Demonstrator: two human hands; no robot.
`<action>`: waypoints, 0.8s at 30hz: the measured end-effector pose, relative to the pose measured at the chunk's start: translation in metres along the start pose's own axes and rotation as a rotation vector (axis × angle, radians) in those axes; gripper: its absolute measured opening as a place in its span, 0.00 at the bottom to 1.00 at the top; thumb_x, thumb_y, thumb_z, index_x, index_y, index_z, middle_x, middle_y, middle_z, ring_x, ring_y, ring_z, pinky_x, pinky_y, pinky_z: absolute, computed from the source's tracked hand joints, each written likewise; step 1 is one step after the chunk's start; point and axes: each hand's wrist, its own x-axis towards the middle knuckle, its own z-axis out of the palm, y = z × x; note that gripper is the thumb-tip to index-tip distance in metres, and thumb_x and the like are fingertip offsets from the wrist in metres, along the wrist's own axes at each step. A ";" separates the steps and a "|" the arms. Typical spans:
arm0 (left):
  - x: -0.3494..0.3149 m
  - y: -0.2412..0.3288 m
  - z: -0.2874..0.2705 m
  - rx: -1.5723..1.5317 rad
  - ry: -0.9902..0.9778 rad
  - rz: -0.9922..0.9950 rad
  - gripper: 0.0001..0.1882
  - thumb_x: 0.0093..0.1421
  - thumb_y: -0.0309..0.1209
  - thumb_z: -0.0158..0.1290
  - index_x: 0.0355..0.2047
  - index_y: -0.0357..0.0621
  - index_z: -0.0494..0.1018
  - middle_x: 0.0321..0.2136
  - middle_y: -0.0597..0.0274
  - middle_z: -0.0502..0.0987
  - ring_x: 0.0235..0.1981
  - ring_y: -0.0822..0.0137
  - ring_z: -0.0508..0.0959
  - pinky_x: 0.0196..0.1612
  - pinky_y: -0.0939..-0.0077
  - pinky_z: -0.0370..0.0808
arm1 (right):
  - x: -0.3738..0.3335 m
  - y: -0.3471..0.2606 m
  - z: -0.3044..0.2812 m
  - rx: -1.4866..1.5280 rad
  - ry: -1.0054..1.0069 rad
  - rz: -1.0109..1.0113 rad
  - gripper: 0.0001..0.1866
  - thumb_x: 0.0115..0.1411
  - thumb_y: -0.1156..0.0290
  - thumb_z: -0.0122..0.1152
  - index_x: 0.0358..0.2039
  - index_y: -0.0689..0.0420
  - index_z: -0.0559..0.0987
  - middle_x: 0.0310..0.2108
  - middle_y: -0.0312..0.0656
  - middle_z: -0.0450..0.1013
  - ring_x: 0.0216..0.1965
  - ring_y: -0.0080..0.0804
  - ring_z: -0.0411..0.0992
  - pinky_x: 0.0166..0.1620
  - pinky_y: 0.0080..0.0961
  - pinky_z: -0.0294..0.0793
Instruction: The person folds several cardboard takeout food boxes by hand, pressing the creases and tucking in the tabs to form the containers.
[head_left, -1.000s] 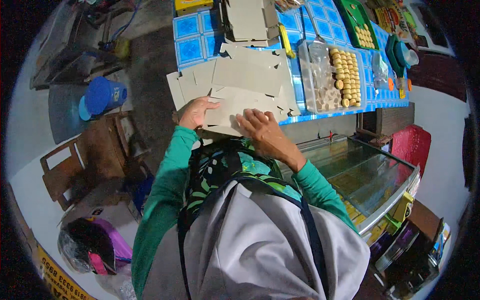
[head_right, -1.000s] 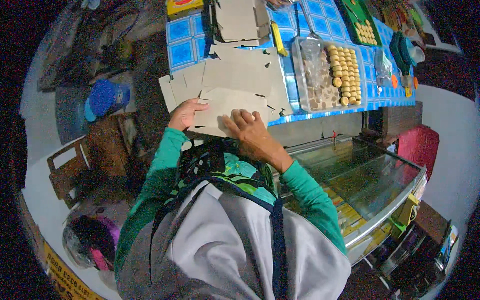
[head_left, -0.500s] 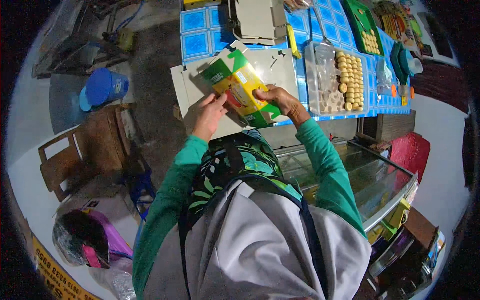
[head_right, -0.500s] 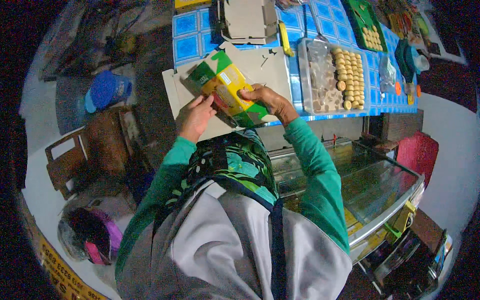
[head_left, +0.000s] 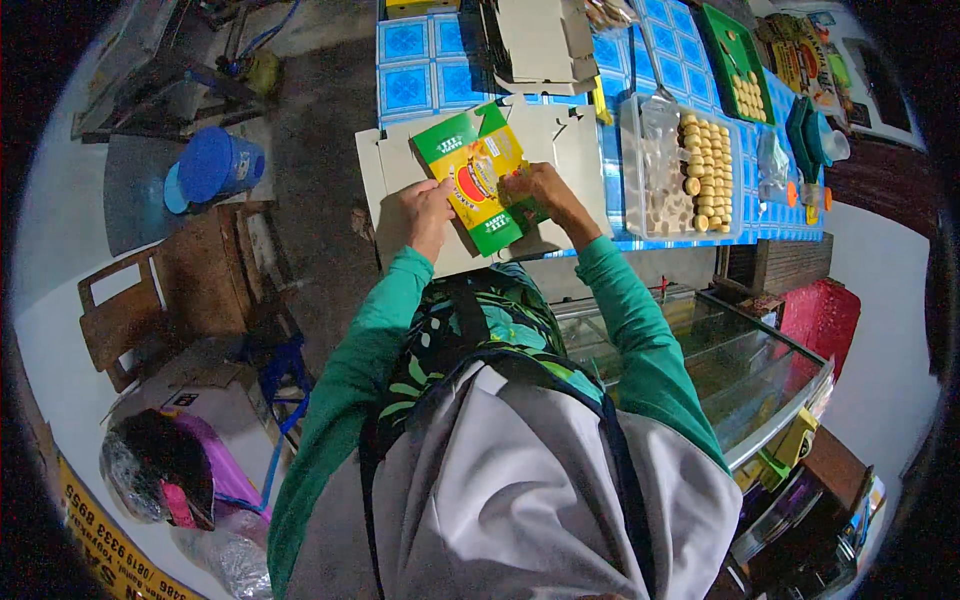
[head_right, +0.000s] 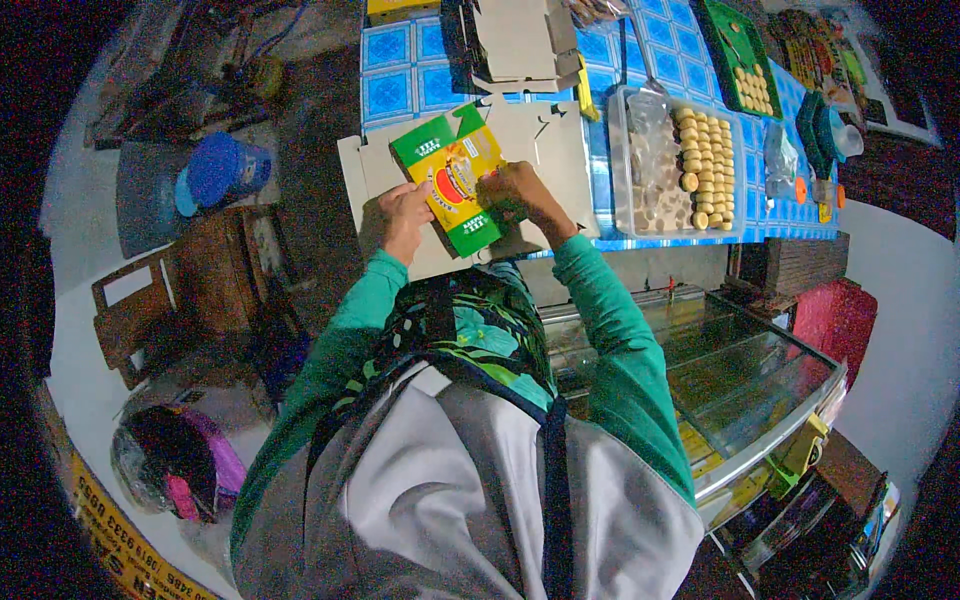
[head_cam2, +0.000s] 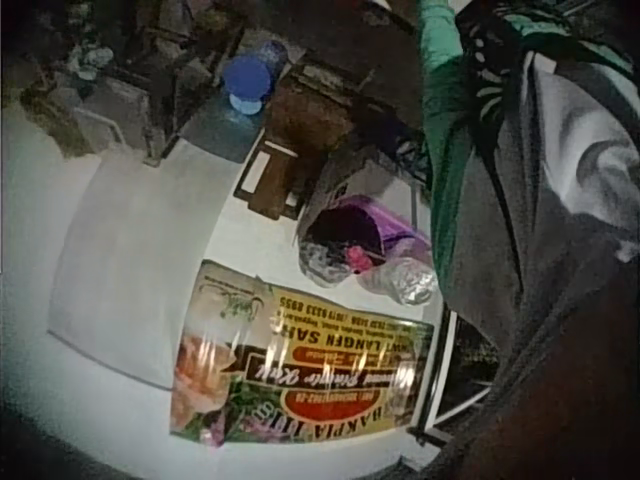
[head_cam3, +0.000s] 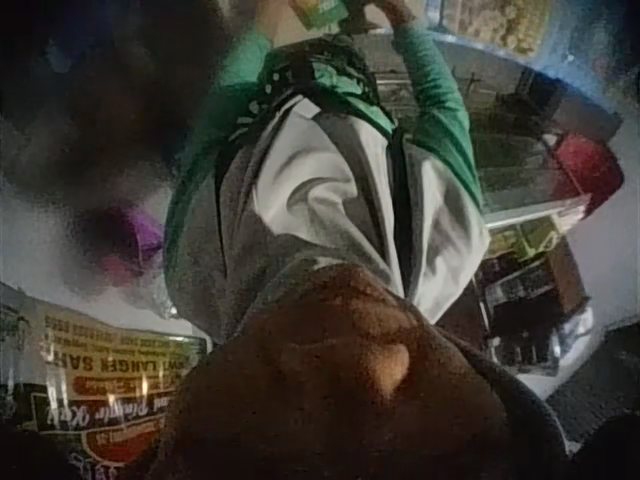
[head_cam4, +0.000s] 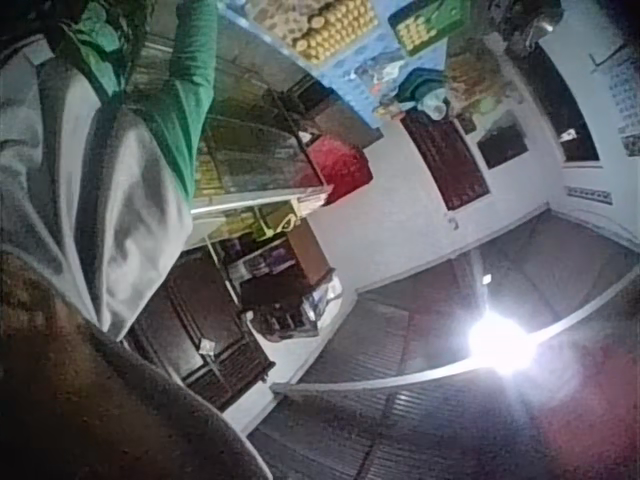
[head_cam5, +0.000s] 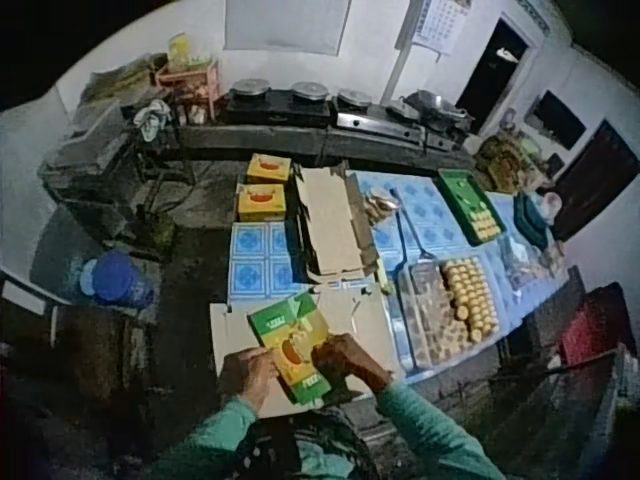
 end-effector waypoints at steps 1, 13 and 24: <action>0.000 0.010 0.003 0.005 -0.008 -0.002 0.16 0.54 0.37 0.59 0.35 0.36 0.74 0.29 0.58 0.79 0.21 0.69 0.78 0.20 0.78 0.74 | -0.001 0.002 -0.001 -0.011 0.000 -0.031 0.26 0.51 0.48 0.60 0.29 0.64 0.78 0.22 0.37 0.72 0.22 0.24 0.69 0.22 0.22 0.67; -0.005 0.001 -0.002 0.185 -0.144 0.109 0.12 0.57 0.34 0.56 0.35 0.37 0.75 0.29 0.64 0.78 0.24 0.76 0.76 0.23 0.82 0.69 | -0.001 0.003 0.000 0.187 0.040 0.118 0.24 0.53 0.51 0.60 0.26 0.65 0.77 0.20 0.36 0.72 0.18 0.24 0.68 0.18 0.22 0.66; 0.011 -0.006 -0.034 -0.087 -0.189 -0.066 0.38 0.57 0.57 0.50 0.55 0.36 0.65 0.48 0.45 0.72 0.49 0.58 0.74 0.48 0.66 0.73 | -0.053 -0.077 0.016 0.117 -0.044 -0.244 0.25 0.61 0.57 0.52 0.49 0.65 0.68 0.37 0.44 0.74 0.30 0.29 0.73 0.30 0.25 0.75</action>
